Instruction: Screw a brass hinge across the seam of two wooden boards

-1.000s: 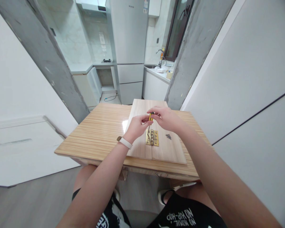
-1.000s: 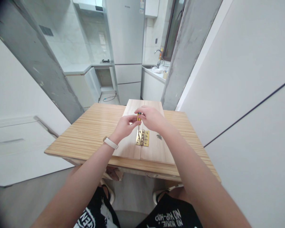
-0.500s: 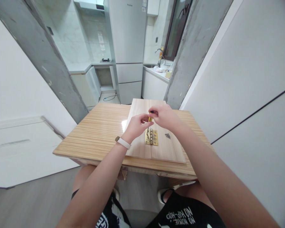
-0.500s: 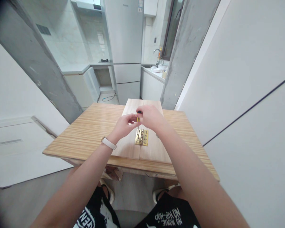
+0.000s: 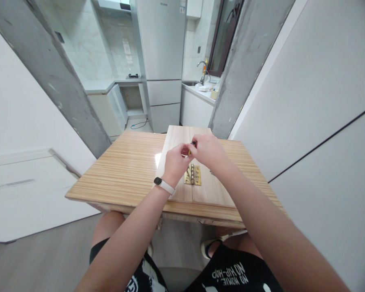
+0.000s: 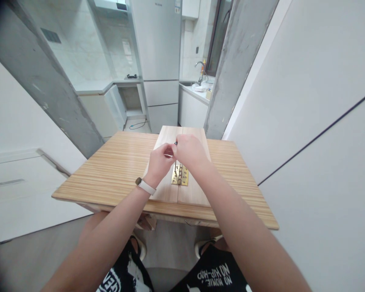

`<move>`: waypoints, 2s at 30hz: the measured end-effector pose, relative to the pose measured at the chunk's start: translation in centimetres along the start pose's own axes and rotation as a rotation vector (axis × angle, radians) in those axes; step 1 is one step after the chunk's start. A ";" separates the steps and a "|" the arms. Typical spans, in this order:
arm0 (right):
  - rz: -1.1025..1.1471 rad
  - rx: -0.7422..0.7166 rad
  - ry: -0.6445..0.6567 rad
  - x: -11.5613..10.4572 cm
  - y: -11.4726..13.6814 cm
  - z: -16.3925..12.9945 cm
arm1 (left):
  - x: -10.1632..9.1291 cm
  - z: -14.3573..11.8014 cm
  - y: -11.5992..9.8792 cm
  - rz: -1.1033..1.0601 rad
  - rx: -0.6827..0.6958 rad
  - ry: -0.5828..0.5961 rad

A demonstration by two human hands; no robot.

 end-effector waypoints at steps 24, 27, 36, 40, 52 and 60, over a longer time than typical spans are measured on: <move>0.163 -0.234 0.230 -1.8 0.1 -1.1 | 0.6 1.5 2.8 -0.209 0.090 0.329; 0.111 -0.213 0.220 -1.6 0.1 -0.8 | 0.7 1.5 3.1 -0.232 0.080 0.355; -0.037 -0.161 0.156 -0.9 -0.4 -0.2 | 0.5 0.6 1.5 -0.120 0.053 0.281; -0.064 -0.094 0.128 -0.5 -0.6 -0.2 | 0.4 0.4 0.8 -0.073 0.049 0.166; -0.207 0.025 0.134 0.0 -0.2 0.1 | 0.5 0.1 0.2 -0.043 0.012 0.010; -0.261 0.128 0.093 -0.1 -0.4 0.2 | 0.7 -0.3 0.2 -0.047 -0.020 -0.045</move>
Point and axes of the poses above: each hand's wrist, its own z-axis towards the middle knuckle, its own x-axis out of the palm, y = z × x, the point moved 6 cm from there along z, towards the middle knuckle, and after that the axes turned 9 degrees about y, right-handed, at the moved point
